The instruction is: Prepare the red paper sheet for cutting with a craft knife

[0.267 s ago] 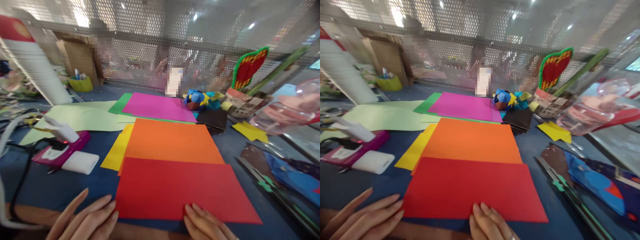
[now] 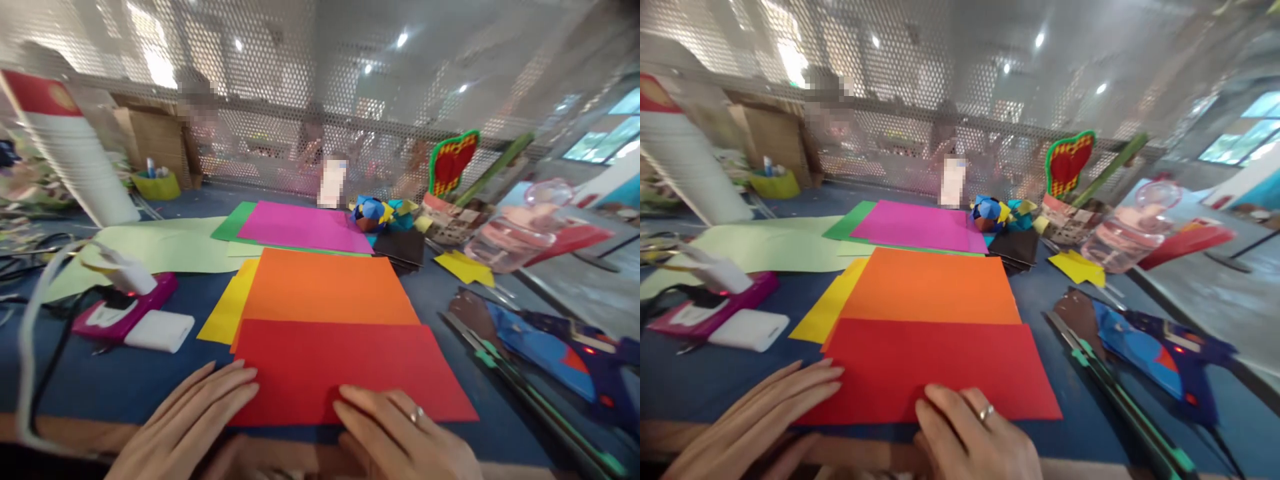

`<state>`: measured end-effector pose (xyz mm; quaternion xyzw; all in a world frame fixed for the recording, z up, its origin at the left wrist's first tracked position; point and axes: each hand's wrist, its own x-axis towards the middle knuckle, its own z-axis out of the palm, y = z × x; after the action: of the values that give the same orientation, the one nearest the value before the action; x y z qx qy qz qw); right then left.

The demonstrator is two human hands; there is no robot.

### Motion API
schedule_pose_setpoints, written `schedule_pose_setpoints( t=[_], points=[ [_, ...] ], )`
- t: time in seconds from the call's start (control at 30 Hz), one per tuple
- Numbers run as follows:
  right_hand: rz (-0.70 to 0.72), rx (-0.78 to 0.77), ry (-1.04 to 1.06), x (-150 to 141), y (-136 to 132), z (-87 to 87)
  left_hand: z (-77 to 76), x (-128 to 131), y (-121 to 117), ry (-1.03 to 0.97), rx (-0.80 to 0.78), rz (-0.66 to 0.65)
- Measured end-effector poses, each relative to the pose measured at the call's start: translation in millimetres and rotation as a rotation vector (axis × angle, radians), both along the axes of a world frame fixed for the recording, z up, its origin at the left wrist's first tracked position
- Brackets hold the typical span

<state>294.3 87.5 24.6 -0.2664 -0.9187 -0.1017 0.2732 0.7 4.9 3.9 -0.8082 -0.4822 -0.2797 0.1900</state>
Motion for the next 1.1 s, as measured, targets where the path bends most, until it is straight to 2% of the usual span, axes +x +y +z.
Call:
schedule_pose_setpoints(
  t=[0.1,0.23,0.33,0.43,0.6,0.77,0.9,1.0,1.1],
  points=[
    [0.019,-0.062,0.039,-5.4,7.7,7.0,1.1,-1.5,2.8,0.038,0.009,-0.002],
    [0.104,-0.196,-0.012,-11.7,10.7,15.6,-5.1,-4.8,3.7,0.106,-0.028,0.043],
    [0.137,-0.048,-0.020,-14.2,9.8,13.8,-8.2,-3.9,6.9,0.131,-0.037,0.051],
    [0.149,0.108,-0.043,-15.0,9.6,9.4,-4.4,0.7,12.1,0.127,0.026,0.042],
    [0.150,0.120,-0.046,-14.2,10.6,7.0,8.2,8.5,18.2,0.069,0.105,-0.019],
    [0.159,0.074,-0.017,-13.7,9.8,0.5,13.4,13.3,18.1,0.044,0.166,-0.071],
    [0.108,-0.108,0.021,-15.9,5.6,2.4,14.6,24.4,18.1,0.063,0.171,-0.113],
    [-0.068,-0.351,0.032,-17.3,2.1,15.6,8.2,31.3,21.3,0.087,0.193,-0.170],
    [-0.269,-0.600,0.005,-17.5,4.4,34.8,-8.2,32.8,24.5,0.134,0.249,-0.185]
  ],
)
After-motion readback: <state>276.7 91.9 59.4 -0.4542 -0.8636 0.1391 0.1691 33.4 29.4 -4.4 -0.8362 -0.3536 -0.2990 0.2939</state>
